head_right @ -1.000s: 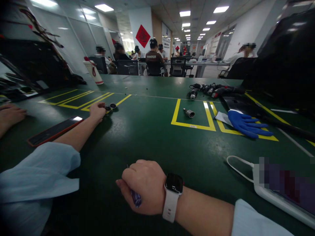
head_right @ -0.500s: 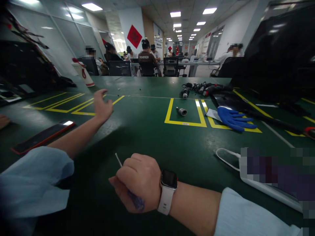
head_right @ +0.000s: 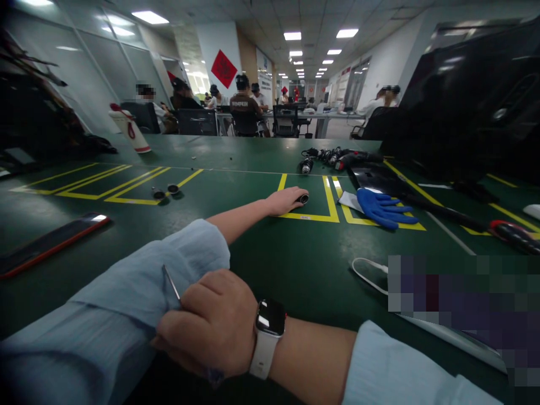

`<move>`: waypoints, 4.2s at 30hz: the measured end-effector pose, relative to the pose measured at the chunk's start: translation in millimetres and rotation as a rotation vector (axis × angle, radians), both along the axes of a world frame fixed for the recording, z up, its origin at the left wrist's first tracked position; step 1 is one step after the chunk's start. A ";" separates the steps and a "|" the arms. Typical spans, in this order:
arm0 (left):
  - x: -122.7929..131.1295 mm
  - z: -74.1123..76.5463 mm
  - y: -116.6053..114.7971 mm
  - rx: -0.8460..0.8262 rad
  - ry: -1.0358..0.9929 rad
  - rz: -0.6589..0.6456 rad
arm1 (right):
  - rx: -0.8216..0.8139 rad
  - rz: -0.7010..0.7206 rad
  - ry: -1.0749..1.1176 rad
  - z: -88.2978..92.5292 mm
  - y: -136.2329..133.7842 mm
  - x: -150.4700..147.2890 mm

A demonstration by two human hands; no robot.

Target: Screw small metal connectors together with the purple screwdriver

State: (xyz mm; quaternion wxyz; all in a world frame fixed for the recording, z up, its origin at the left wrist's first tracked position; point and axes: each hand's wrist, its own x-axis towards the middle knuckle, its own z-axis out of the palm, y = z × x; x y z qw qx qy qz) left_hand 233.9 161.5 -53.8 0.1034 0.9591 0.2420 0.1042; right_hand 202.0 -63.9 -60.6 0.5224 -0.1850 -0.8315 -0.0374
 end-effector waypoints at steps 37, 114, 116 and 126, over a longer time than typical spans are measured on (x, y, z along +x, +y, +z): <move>-196.7 24.5 -178.4 0.588 0.215 -0.042 | -1.231 -0.115 0.169 13.4 -13.4 28.4; -197.8 28.7 -174.4 -0.746 -0.695 0.488 | -0.611 -0.049 0.133 12.8 -2.6 12.5; -197.8 28.5 -175.3 -0.682 -0.671 0.462 | -0.613 -0.068 0.112 12.3 -3.0 11.5; -197.0 22.8 -175.8 -0.504 -0.627 0.397 | -0.647 -0.103 0.106 12.5 -3.8 9.5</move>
